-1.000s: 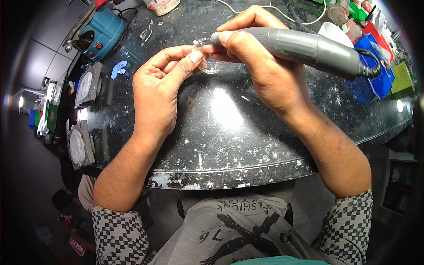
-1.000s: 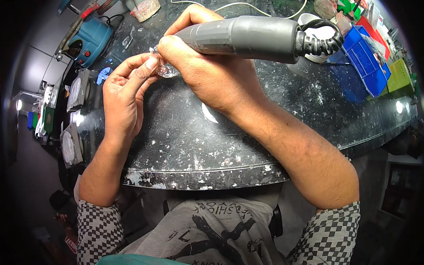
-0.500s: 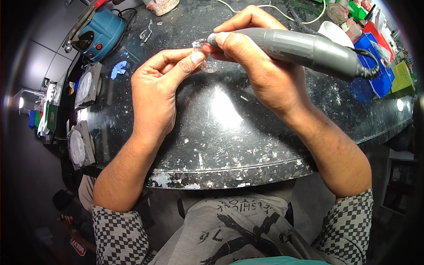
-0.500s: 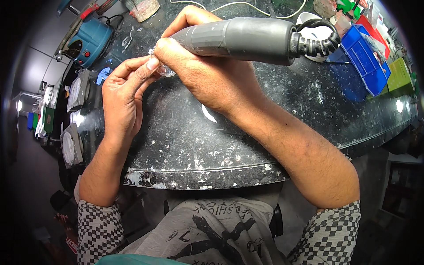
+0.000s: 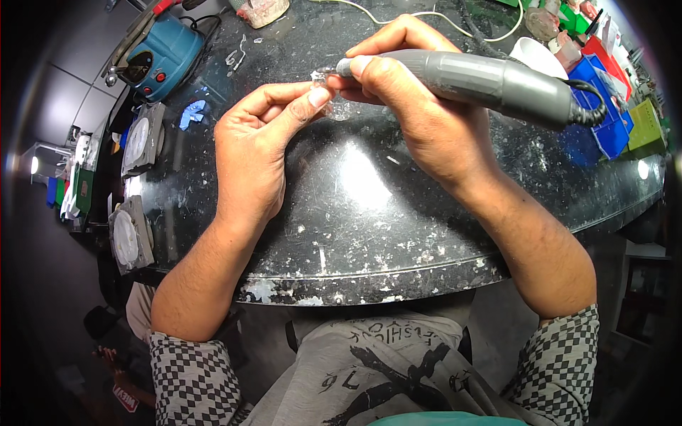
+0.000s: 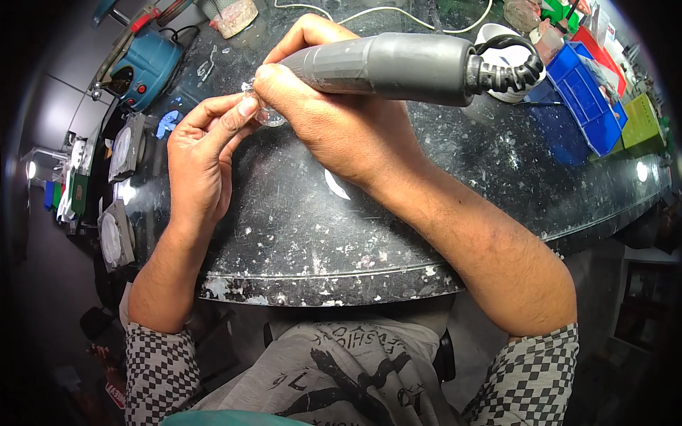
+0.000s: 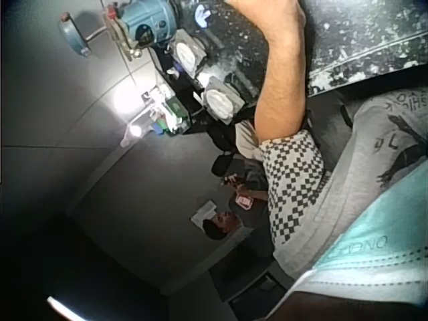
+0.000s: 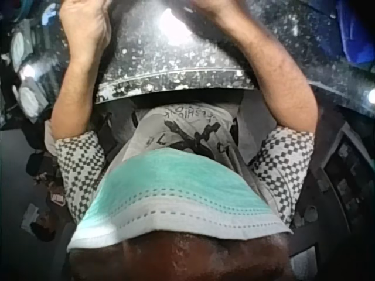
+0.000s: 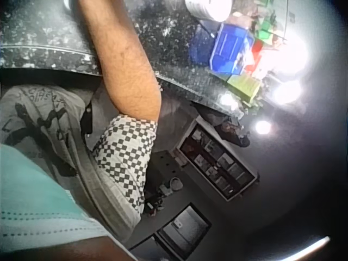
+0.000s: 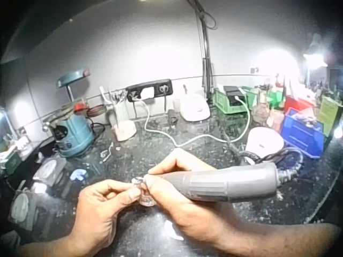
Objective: The person holds a clear dental prosthesis and uses a rotary tool to polish the surfaces and edges. The person rotates the prosthesis in their hand while applying the tool tip to different areas.
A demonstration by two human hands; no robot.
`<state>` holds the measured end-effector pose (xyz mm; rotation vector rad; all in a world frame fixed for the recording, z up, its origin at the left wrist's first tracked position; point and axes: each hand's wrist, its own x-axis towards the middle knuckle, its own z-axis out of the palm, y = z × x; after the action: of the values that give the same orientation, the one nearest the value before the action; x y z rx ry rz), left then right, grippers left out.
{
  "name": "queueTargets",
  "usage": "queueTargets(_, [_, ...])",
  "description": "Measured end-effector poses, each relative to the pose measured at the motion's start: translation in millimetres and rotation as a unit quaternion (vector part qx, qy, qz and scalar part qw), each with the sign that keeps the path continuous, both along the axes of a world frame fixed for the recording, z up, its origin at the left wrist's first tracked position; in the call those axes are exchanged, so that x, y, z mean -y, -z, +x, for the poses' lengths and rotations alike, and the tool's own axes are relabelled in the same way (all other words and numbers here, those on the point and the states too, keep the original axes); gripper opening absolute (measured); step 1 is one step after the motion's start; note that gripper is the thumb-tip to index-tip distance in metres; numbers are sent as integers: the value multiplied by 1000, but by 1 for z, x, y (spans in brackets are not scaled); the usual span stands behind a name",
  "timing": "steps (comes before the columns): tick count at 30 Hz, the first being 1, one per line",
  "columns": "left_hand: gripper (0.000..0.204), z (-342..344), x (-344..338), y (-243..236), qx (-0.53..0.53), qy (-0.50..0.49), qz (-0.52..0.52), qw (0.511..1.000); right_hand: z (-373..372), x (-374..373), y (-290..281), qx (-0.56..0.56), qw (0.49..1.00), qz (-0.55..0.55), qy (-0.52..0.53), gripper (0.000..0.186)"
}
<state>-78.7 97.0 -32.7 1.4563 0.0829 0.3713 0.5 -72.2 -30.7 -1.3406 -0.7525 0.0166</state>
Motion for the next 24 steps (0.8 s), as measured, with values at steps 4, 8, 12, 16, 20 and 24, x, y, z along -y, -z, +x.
queueTargets(4, [14,2,0,1,4,4,-4,1000,2,-1,2,-13,1000,27,6,14])
queueTargets(8, [14,1,-1,3,6,6,0,1000,2,-2,4,19,999,29,21,15])
queueTargets(12, [15,2,-1,2,-2,3,0,1000,2,4,-2,2,1000,16,-5,15])
queueTargets(16, [18,3,-1,4,-5,15,-21,1000,3,4,-3,26,1000,14,0,15])
queueTargets(20, [19,2,-1,2,2,19,-28,999,-2,8,-9,51,998,-34,24,14])
queueTargets(24, [19,3,-2,3,-12,58,-72,996,-2,5,-4,-12,1000,15,1,15])
